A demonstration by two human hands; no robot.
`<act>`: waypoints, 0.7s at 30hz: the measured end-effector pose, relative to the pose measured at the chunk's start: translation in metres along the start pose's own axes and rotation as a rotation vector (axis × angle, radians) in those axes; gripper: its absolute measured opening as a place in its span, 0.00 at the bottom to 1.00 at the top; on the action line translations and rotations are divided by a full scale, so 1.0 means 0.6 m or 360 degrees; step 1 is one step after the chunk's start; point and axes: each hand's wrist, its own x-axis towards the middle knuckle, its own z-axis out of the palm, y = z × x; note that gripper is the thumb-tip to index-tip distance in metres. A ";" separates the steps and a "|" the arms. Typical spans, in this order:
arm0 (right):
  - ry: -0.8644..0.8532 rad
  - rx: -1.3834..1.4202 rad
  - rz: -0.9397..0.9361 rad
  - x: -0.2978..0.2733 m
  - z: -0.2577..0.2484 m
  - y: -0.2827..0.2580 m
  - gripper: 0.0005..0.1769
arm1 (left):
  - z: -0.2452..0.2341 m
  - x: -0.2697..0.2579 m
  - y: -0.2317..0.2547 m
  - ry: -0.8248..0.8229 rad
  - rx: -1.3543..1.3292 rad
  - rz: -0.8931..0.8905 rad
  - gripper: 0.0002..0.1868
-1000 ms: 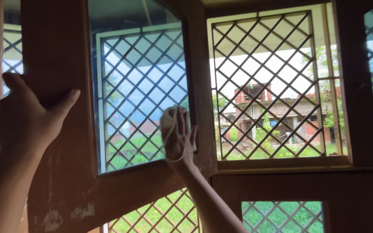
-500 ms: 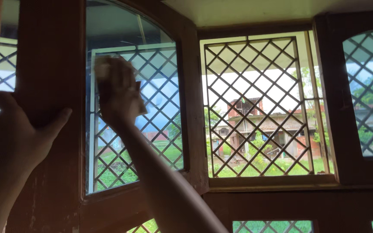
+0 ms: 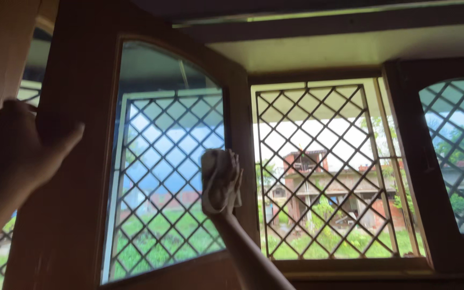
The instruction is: The person wipes the glass panes and wooden frames of several windows using a white cloth.
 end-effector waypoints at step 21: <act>-0.0018 0.0200 -0.0816 0.130 0.123 -0.198 0.35 | 0.066 0.127 0.011 -0.0110 -0.0267 -0.0188 0.64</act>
